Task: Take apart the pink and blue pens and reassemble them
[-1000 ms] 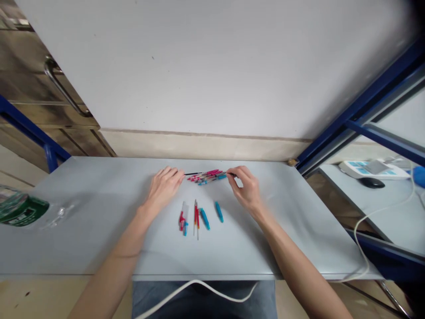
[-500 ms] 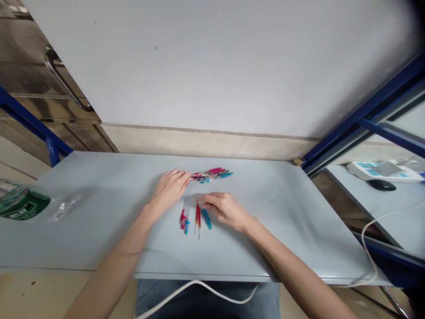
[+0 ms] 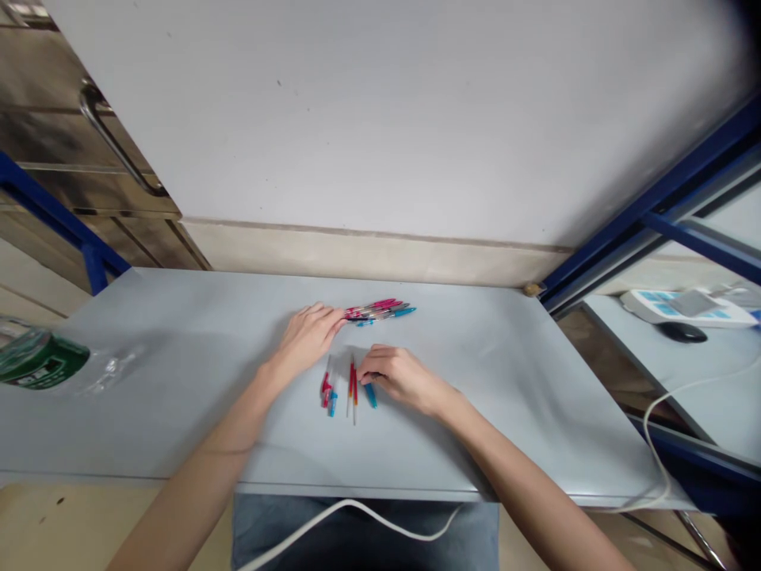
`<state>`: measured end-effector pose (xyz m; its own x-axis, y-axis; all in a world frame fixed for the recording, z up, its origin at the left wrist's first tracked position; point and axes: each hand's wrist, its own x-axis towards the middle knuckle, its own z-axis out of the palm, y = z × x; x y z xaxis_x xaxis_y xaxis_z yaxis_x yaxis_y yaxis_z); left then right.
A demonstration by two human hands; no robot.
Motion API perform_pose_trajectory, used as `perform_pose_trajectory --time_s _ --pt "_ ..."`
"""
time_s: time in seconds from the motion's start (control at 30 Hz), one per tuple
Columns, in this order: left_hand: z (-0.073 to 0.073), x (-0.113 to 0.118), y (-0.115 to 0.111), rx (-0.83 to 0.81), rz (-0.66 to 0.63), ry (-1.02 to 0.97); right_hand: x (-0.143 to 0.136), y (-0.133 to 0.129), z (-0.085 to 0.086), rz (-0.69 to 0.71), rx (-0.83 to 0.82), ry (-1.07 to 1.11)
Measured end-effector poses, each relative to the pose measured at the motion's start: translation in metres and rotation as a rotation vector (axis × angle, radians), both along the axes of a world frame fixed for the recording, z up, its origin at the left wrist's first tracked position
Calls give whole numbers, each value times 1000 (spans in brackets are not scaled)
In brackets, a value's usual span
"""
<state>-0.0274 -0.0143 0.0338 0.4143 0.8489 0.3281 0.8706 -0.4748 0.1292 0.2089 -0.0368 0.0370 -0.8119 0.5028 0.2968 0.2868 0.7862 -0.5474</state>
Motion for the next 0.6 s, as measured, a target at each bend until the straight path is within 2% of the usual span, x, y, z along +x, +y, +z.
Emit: perform_pose_trajectory --time_s 0.33,0.6 --pt "1 1 -1 5 4 -6 1 1 -2 39 21 -61" --pt "3 2 -2 7 5 -19 15 0 15 -85 141 -217"
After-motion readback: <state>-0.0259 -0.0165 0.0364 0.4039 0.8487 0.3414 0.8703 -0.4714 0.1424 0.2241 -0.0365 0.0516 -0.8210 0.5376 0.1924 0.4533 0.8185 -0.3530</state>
